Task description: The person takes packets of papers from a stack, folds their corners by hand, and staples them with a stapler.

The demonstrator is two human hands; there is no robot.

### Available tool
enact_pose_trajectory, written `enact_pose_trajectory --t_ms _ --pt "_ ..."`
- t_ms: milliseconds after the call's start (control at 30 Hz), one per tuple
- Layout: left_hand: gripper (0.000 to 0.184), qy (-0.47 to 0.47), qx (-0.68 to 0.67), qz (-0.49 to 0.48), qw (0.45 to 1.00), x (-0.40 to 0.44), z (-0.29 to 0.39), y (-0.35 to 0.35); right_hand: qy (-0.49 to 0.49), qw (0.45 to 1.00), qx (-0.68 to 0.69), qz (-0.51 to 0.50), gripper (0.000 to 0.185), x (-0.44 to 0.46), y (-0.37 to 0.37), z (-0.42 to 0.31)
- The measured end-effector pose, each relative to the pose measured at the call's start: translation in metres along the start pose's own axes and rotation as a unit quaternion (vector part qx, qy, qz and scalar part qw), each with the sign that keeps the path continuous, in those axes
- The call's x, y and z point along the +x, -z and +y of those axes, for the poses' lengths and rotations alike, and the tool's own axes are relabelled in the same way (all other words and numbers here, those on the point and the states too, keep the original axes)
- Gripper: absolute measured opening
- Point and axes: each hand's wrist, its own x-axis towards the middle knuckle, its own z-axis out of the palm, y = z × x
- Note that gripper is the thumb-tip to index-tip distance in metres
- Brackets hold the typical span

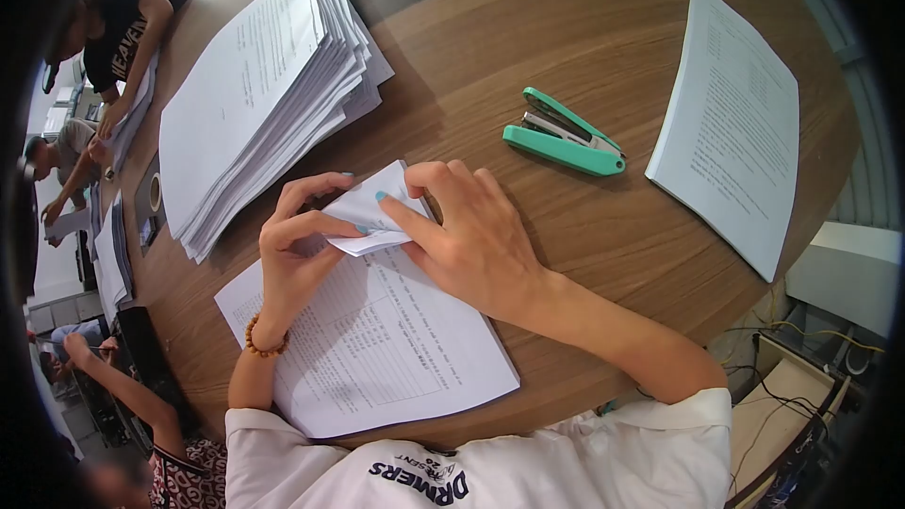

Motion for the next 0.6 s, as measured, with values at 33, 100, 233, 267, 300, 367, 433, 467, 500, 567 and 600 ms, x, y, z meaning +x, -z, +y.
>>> enact_pose_trajectory --t_ms 33,100,233,267,300,367,433,467,500,567,600 --pt "0.030 -0.001 -0.001 0.004 1.000 0.0000 -0.0003 -0.0001 0.005 1.000 0.002 0.002 0.042 -0.0002 0.0004 -0.0004" --pt "0.030 -0.003 0.012 0.003 1.000 -0.0015 -0.0012 0.0011 0.010 1.000 0.003 0.004 0.043 -0.0010 0.0011 -0.0004" --pt "0.030 -0.007 0.022 0.009 1.000 -0.0018 -0.0017 0.0005 0.013 1.000 -0.011 0.000 0.046 -0.0014 0.0016 -0.0008" --pt "0.030 -0.006 0.022 0.009 1.000 -0.0019 -0.0014 -0.0003 0.003 1.000 -0.003 0.002 0.049 -0.0010 0.0020 -0.0010" --pt "0.029 -0.001 0.011 0.020 1.000 -0.0018 -0.0008 -0.0012 0.003 1.000 -0.003 0.002 0.049 -0.0010 0.0016 -0.0014" --pt "0.029 0.004 -0.001 0.031 1.000 -0.0013 0.0017 -0.0021 -0.064 0.997 0.034 -0.005 0.056 -0.0011 0.0010 -0.0021" --pt "0.025 0.063 -0.018 0.033 0.997 -0.0010 0.0042 -0.0013 -0.049 0.998 0.020 -0.013 0.058 -0.0004 0.0022 0.0000" --pt "0.024 0.083 -0.024 0.034 0.996 -0.0011 0.0037 -0.0010 -0.034 0.999 0.006 -0.021 0.061 -0.0002 0.0029 0.0008" --pt "0.026 0.033 0.003 0.014 0.999 -0.0015 0.0001 0.0004 -0.035 0.999 0.007 -0.023 0.061 -0.0002 0.0030 0.0012" --pt "0.027 -0.016 0.030 -0.004 0.999 -0.0019 -0.0041 0.0017 -0.025 0.999 -0.009 -0.031 0.058 0.0002 0.0030 0.0016" --pt "0.027 -0.024 0.024 -0.004 0.999 -0.0022 -0.0051 0.0017 -0.025 0.999 -0.008 -0.033 0.058 0.0001 0.0032 0.0013"
